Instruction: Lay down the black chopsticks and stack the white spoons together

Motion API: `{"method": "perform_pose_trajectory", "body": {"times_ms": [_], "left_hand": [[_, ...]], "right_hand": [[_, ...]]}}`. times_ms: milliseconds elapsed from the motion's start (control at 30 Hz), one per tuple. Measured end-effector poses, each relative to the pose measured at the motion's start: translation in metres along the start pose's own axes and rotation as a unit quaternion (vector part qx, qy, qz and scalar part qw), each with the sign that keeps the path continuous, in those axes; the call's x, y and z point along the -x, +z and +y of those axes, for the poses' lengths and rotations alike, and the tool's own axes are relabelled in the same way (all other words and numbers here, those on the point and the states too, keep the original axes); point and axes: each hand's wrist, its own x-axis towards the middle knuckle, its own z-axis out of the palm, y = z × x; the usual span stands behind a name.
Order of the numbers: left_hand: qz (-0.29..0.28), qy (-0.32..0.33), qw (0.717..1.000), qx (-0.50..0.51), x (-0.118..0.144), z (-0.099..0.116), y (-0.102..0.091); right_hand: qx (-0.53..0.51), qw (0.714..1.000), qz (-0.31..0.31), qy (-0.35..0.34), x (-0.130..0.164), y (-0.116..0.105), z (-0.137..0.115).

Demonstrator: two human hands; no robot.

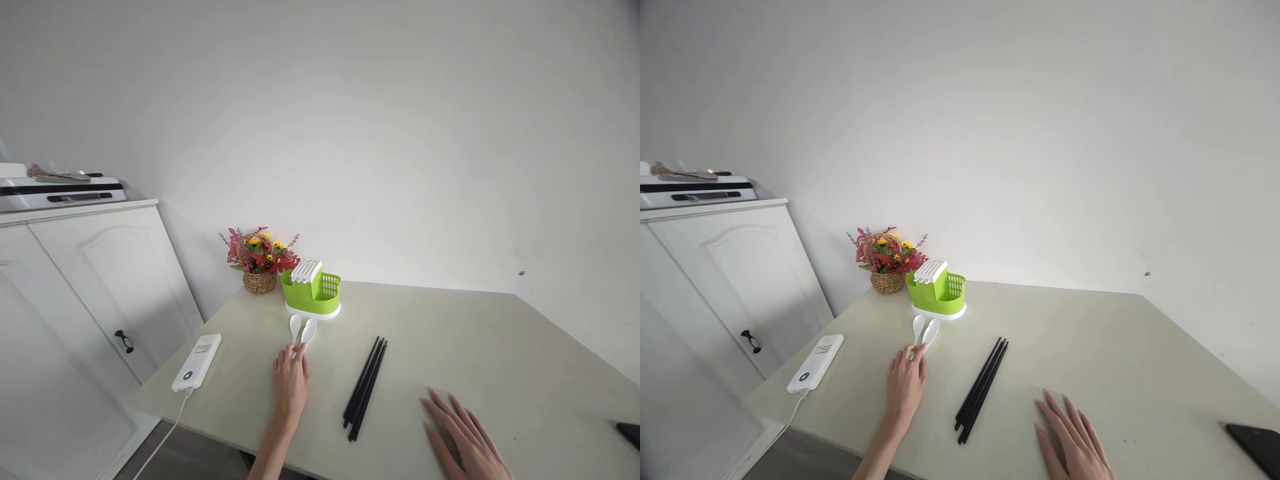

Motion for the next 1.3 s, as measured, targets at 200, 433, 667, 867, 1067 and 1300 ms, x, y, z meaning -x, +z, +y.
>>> {"method": "perform_pose_trajectory", "body": {"times_ms": [200,433,667,867,1067,1300], "left_hand": [[-0.01,-0.003,1.0,0.001,-0.0004,0.0009,-0.0014],[-0.005,-0.001,1.0,0.01,-0.0002,-0.0015,0.0022],[0.007,0.003,1.0,0.019,-0.0008,-0.0009,0.0009],[0.008,0.006,1.0,0.023,0.0007,-0.0024,0.0045],[0.017,0.009,0.999,0.033,0.0012,-0.003,0.0053],[0.016,0.01,1.0,0.018,0.0021,-0.0027,0.0059]], "right_hand": [[0.003,1.0,0.003,-0.002,-0.0001,0.0,0.0028],[-0.005,1.0,-0.006,0.005,-0.0005,0.0011,-0.0005],[-0.012,1.0,0.015,0.005,0.0005,0.0051,0.0001],[-0.001,1.0,0.005,-0.003,-0.0011,0.0013,0.0057],[0.005,1.0,0.023,-0.008,-0.0006,0.0044,0.0041],[0.01,1.0,-0.002,-0.01,-0.0005,0.001,0.0033]]}}
